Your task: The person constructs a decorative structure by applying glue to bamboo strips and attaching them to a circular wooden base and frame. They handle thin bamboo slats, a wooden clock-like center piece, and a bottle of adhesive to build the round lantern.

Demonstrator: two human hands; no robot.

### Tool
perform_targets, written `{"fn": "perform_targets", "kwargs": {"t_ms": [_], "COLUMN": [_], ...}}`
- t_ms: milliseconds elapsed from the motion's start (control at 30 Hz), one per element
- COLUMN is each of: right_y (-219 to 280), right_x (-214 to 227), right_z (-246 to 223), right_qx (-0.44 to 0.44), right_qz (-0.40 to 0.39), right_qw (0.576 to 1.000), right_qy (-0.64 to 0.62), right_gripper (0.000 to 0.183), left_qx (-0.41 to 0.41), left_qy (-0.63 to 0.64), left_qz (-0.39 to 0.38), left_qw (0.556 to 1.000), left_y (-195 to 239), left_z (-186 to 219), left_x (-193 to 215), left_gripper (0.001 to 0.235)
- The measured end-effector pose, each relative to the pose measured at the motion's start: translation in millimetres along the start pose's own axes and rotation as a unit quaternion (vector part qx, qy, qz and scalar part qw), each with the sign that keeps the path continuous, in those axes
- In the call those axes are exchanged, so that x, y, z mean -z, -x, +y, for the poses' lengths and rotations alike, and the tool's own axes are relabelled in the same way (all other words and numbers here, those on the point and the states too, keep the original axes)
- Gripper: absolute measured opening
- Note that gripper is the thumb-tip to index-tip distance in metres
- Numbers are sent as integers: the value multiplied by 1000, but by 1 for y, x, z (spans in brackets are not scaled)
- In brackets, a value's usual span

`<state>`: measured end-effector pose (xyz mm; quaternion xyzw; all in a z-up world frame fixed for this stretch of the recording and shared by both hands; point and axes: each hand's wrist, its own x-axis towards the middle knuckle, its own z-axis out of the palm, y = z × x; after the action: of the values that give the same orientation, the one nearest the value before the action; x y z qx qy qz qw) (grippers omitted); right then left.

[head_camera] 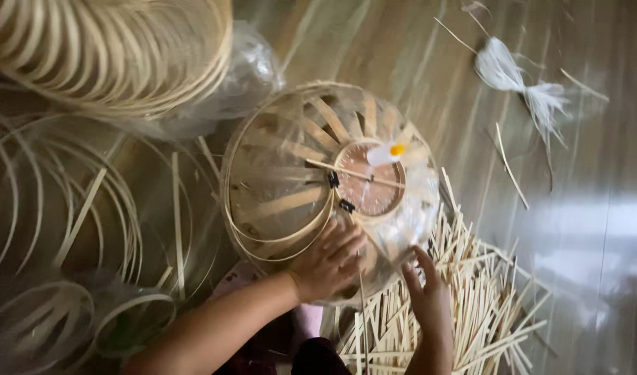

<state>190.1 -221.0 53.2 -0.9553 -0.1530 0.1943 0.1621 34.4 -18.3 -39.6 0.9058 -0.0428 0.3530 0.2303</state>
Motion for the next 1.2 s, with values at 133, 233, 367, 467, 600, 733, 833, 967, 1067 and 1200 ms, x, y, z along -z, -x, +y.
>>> {"fn": "perform_targets", "kwargs": {"t_ms": [133, 233, 367, 467, 600, 733, 833, 967, 1067, 1200], "right_y": [23, 64, 114, 129, 137, 137, 125, 97, 79, 61], "right_x": [2, -17, -31, -17, -3, 16, 3, -36, -72, -108], "right_z": [-3, 18, 60, 85, 69, 6, -53, -97, -108, -107], "right_qx": [240, 206, 50, -25, 63, 288, 431, 519, 431, 430], "right_qz": [179, 60, -145, -271, -272, -110, 24, 88, -53, 1], "right_qw": [954, 975, 986, 962, 959, 948, 899, 850, 897, 897], "right_qy": [-13, -60, -72, -25, 44, 80, 69, 33, 79, 99], "right_gripper": [43, 45, 50, 45, 38, 32, 27, 18, 18, 13], "left_qx": [16, 40, 46, 51, -3, 75, 264, 310, 494, 640], "left_qy": [-29, 45, 55, 120, 212, 180, 150, 68, 185, 309], "left_qz": [-20, -4, 21, -16, -45, -133, -160, -99, -77, -28], "left_qw": [999, 998, 997, 991, 976, 972, 939, 943, 846, 703], "left_y": [-31, -49, -56, -49, -9, 60, 101, 133, 148, 154], "left_z": [-3, -2, 3, 9, 12, -8, -23, -33, -43, -67], "left_x": [-26, -39, -36, -26, 5, 55, 73, 66, 50, 25], "left_gripper": [58, 67, 68, 67, 48, 23, 16, 22, 31, 58]}}
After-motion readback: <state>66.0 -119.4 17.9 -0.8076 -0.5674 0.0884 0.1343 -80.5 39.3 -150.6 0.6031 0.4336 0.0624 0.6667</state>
